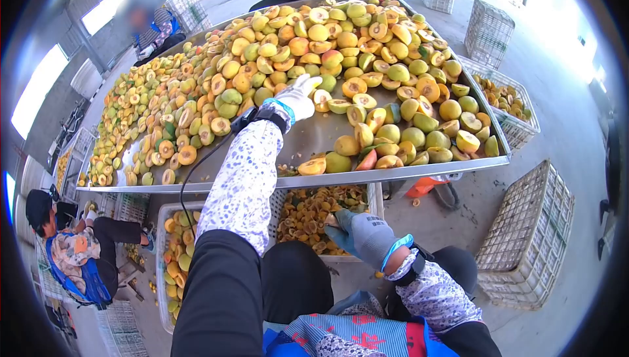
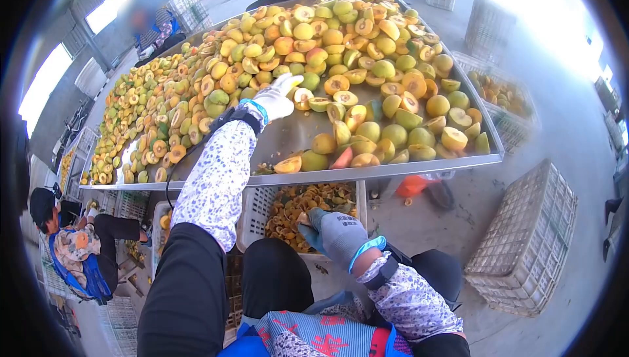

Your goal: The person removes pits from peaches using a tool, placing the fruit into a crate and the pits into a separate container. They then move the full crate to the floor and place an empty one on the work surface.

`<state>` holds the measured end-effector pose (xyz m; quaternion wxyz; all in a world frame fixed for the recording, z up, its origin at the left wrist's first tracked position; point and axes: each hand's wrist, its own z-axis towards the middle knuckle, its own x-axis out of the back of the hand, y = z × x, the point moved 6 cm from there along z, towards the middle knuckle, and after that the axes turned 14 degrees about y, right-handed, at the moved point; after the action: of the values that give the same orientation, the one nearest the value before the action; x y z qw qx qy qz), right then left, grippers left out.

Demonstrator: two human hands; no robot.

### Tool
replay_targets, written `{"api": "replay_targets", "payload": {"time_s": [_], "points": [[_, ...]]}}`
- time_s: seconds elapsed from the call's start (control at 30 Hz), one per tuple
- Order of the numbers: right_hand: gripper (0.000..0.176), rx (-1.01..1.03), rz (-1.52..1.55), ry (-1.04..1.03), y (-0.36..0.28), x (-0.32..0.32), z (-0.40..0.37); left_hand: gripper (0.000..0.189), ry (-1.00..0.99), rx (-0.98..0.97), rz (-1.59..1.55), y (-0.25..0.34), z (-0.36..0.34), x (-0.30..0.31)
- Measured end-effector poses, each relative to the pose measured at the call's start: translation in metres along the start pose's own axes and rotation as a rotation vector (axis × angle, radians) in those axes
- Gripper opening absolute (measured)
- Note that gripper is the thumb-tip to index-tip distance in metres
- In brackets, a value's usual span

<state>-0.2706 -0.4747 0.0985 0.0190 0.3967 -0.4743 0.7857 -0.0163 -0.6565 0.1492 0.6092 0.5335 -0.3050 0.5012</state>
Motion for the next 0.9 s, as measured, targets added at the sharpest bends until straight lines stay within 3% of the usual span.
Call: {"api": "replay_targets", "payload": {"time_s": [0.1,0.2,0.3,0.37,0.43,0.47,0.57,0.63,0.8,0.9], "points": [[0.02,-0.002,-0.025,0.016,-0.002,0.01,0.002,0.076,-0.222,0.21,0.08,-0.005,0.013,-0.025],[0.019,0.028,0.013,0.019,-0.005,0.009,0.003,0.075,-0.023,0.163,0.277,0.009,-0.014,-0.006],[0.02,0.032,0.097,0.062,-0.017,0.015,0.007,0.069,0.027,0.276,0.163,-0.013,-0.039,0.012],[0.022,-0.007,0.193,0.104,-0.019,0.018,0.011,0.056,0.208,0.396,-0.364,-0.04,-0.055,0.016],[0.025,-0.086,0.289,0.168,-0.023,0.026,0.017,0.047,0.236,0.539,-1.115,-0.009,-0.089,0.043],[0.025,-0.083,0.397,0.229,-0.025,0.028,0.02,0.045,0.147,0.528,-1.375,-0.012,-0.104,0.041],[0.025,-0.081,0.524,0.308,-0.023,0.025,0.027,0.053,0.174,0.348,-1.606,0.029,-0.138,0.041],[0.025,-0.051,0.555,0.352,-0.029,0.025,0.028,0.053,0.361,0.302,-1.57,0.058,-0.158,0.039],[0.027,-0.016,0.629,0.42,-0.035,0.029,0.029,0.052,0.292,0.385,-1.822,0.088,-0.174,0.012],[0.03,-0.02,0.53,0.396,-0.022,0.022,0.03,0.052,0.549,0.311,-1.419,0.097,-0.182,0.013]]}}
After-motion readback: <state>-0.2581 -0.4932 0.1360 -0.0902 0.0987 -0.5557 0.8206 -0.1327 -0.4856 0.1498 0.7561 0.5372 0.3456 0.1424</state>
